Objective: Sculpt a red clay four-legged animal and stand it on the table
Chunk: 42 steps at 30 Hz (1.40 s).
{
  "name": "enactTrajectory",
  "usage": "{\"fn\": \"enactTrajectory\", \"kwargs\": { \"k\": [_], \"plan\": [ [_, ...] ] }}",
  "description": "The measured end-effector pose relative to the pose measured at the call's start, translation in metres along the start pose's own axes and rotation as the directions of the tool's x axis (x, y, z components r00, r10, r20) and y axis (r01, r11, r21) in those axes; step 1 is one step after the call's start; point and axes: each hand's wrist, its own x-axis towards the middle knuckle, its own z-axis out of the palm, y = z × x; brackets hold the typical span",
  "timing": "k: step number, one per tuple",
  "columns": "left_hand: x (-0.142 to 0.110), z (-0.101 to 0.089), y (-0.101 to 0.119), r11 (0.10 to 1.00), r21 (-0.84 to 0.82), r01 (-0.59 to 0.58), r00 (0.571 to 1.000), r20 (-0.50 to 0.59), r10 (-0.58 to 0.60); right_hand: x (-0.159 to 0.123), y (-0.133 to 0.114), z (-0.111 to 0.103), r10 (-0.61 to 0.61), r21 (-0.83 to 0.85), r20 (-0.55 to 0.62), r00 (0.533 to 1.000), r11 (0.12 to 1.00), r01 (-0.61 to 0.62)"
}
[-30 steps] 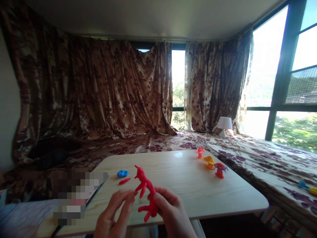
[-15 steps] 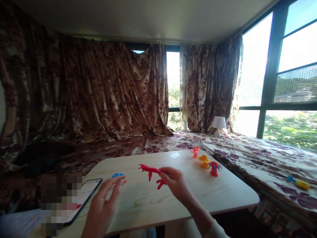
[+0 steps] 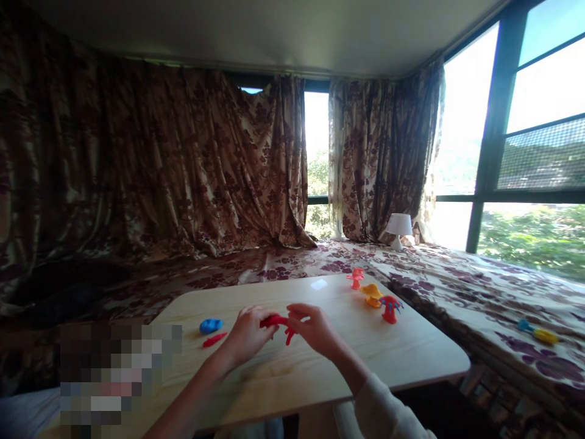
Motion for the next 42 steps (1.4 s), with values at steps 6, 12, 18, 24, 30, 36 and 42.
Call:
{"fn": "enactTrajectory", "kwargs": {
  "k": [6, 12, 18, 24, 30, 36, 42],
  "plan": [
    [-0.001, 0.004, 0.003, 0.998, 0.026, 0.052, 0.998, 0.018, -0.053, -0.010, 0.003, -0.005, 0.009, -0.033, 0.048, 0.999, 0.999, -0.007],
    [-0.004, 0.003, -0.001, 0.999, 0.040, 0.024, 0.998, 0.056, -0.026, -0.010, 0.001, -0.004, -0.008, -0.206, 0.025, 1.000, 0.978, 0.013],
    [-0.005, 0.002, -0.005, 0.992, 0.120, -0.030, 0.995, 0.098, 0.018, -0.010, -0.013, -0.011, -0.059, -0.423, 0.094, 0.994, 0.901, 0.093],
    [-0.009, 0.010, -0.007, 0.987, 0.150, -0.052, 0.994, 0.098, 0.037, -0.016, -0.008, -0.007, -0.063, -0.498, 0.116, 0.991, 0.860, 0.113],
    [-0.009, 0.016, -0.015, 0.991, 0.133, -0.033, 0.997, 0.074, 0.023, -0.017, 0.002, -0.013, -0.055, -0.449, 0.080, 0.995, 0.889, 0.085],
    [-0.007, 0.012, -0.020, 0.996, 0.091, -0.018, 1.000, -0.006, 0.019, -0.020, 0.003, -0.018, -0.079, -0.374, 0.011, 0.997, 0.924, 0.077],
    [-0.016, 0.003, -0.037, 0.999, 0.040, 0.020, 0.976, -0.218, -0.011, -0.015, 0.007, -0.008, -0.133, -0.325, -0.085, 0.987, 0.941, 0.099]
  ]
}}
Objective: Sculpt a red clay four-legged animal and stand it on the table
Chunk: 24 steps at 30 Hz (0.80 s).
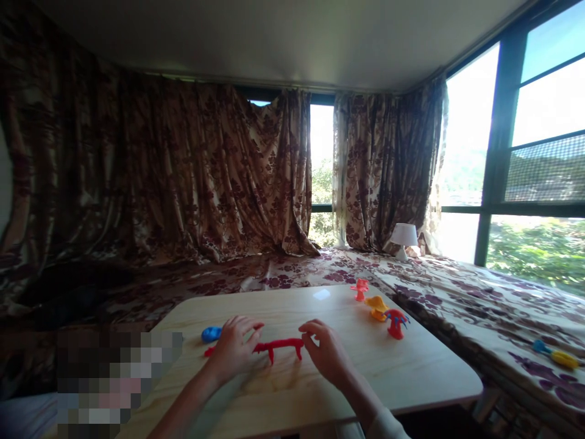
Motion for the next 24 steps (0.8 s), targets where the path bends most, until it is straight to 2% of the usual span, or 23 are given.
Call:
{"fn": "enactTrajectory", "kwargs": {
  "k": [6, 10, 17, 24],
  "plan": [
    [-0.029, 0.004, -0.011, 0.995, -0.091, 0.041, 0.971, -0.231, -0.061, -0.001, 0.004, 0.008, -0.005, 0.017, -0.053, 0.999, 1.000, 0.006],
    [-0.045, 0.013, -0.016, 0.986, -0.146, 0.083, 0.935, -0.330, -0.128, -0.001, -0.003, 0.011, -0.042, 0.011, -0.033, 0.999, 0.999, 0.043],
    [-0.058, 0.025, -0.023, 0.972, -0.202, 0.124, 0.907, -0.374, -0.194, 0.005, -0.009, 0.025, -0.094, 0.001, -0.024, 0.995, 0.996, 0.094],
    [-0.060, 0.029, -0.026, 0.965, -0.219, 0.142, 0.896, -0.386, -0.220, -0.012, 0.015, 0.035, -0.035, 0.023, -0.226, 0.973, 0.999, 0.041]
  ]
}}
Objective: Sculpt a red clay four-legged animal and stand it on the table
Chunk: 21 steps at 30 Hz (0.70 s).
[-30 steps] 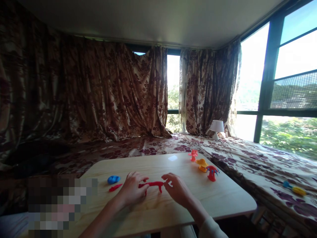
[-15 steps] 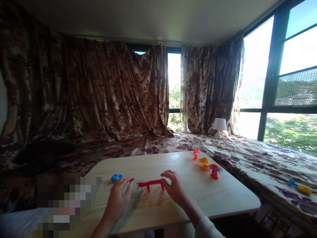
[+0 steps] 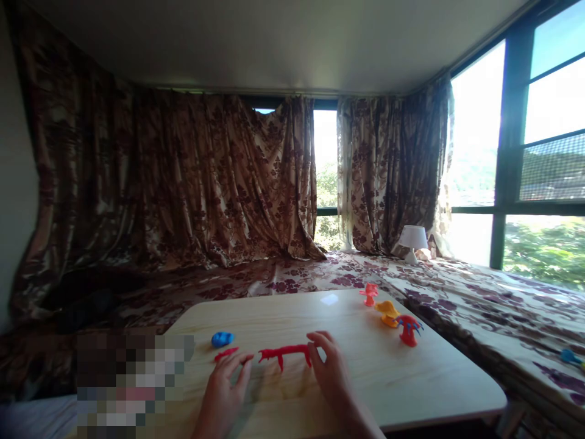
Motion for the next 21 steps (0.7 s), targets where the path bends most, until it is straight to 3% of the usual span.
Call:
{"fn": "enactTrajectory", "kwargs": {
  "k": [4, 12, 16, 21],
  "plan": [
    [0.000, 0.000, 0.001, 1.000, -0.007, 0.013, 1.000, 0.018, -0.013, -0.005, -0.001, -0.001, -0.004, -0.003, -0.049, 0.999, 1.000, 0.004],
    [0.000, 0.001, 0.001, 0.997, -0.054, 0.057, 0.998, 0.004, -0.057, -0.003, -0.030, 0.006, -0.078, 0.033, 0.107, 0.991, 0.997, 0.075],
    [0.002, -0.001, 0.001, 0.994, -0.082, 0.075, 0.997, -0.022, -0.077, 0.001, -0.024, 0.015, -0.013, 0.104, 0.106, 0.994, 0.995, 0.002],
    [0.002, 0.005, 0.009, 0.987, -0.129, 0.094, 0.992, -0.077, -0.105, 0.001, -0.006, 0.023, 0.158, 0.253, 0.065, 0.985, 0.952, -0.169]
  ]
}}
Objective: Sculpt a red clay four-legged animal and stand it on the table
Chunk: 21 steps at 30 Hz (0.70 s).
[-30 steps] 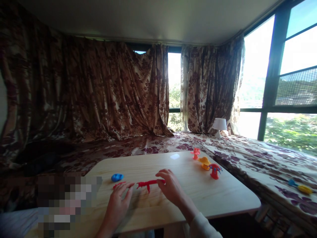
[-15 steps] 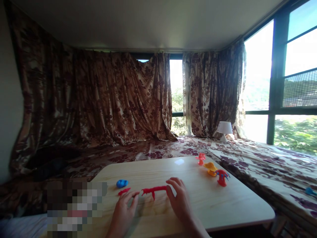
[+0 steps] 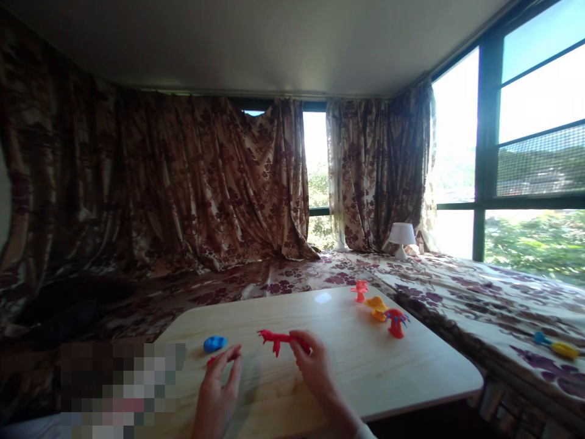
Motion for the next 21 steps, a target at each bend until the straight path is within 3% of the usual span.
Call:
{"fn": "enactTrajectory", "kwargs": {
  "k": [5, 9, 16, 21],
  "plan": [
    [-0.005, 0.014, 0.013, 0.998, -0.063, -0.024, 1.000, 0.019, 0.026, -0.002, 0.006, -0.001, 0.098, 0.113, 0.093, 0.991, 0.988, -0.108],
    [-0.005, 0.014, 0.020, 0.993, -0.113, -0.016, 0.997, 0.079, 0.025, -0.003, 0.003, -0.003, 0.162, 0.150, 0.147, 0.976, 0.971, -0.184],
    [-0.004, 0.009, 0.028, 0.972, -0.191, 0.137, 0.980, 0.166, -0.106, -0.004, -0.004, -0.003, 0.191, 0.156, 0.186, 0.964, 0.963, -0.221],
    [-0.004, 0.007, 0.030, 0.949, -0.246, 0.197, 0.962, 0.235, -0.139, -0.005, -0.008, -0.004, 0.176, 0.147, 0.211, 0.962, 0.967, -0.209]
  ]
}}
